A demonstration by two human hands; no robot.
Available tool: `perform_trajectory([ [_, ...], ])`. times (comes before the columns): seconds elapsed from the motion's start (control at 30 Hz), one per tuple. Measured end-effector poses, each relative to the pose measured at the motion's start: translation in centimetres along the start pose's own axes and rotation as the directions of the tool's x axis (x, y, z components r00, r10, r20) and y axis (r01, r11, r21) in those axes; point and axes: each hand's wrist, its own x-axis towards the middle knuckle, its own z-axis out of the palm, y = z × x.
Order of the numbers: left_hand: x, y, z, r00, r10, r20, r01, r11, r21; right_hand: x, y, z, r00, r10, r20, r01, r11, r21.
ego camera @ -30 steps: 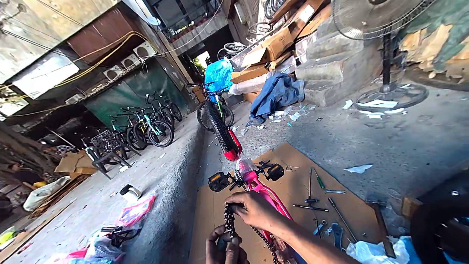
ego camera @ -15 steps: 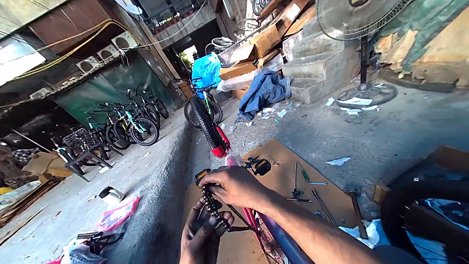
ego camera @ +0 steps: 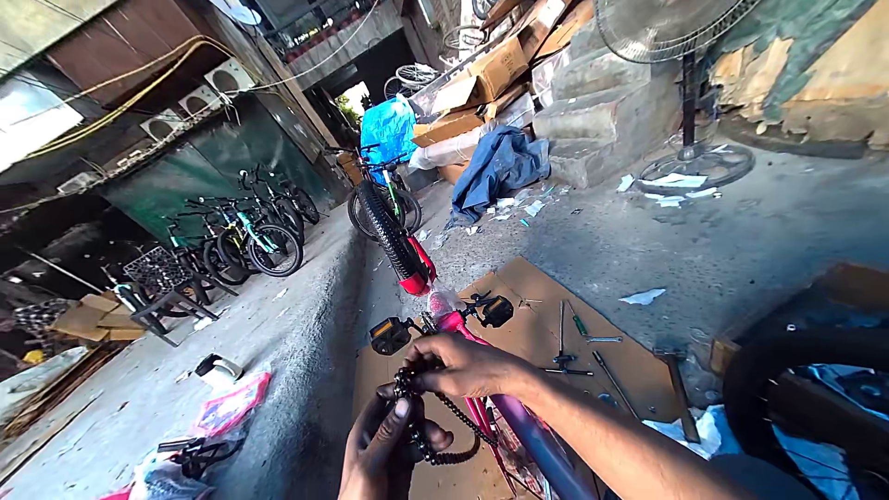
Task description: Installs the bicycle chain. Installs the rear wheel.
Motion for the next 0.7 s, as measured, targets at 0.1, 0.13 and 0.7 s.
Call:
perform_trajectory([
  [0.1,0.0,-0.2,-0.8,0.994,0.013,0.106,-0.004,0.996,-0.088,-1.3,1.8,0.4,0.996,0.064,0.066,-0.064,0.998,0.007],
  [0.13,0.1,-0.3,-1.0,0.993,0.017,0.119,-0.006,0.995,-0.099,-1.6,2.3,0.5,0.993,0.084,0.085,-0.081,0.996,-0.037],
  [0.7,-1.4,-8.0,-2.3,0.958,-0.272,0.093,0.279,0.958,-0.063,-0.5,2.7,-0.9,0.987,0.079,-0.137,-0.116,0.952,-0.284],
])
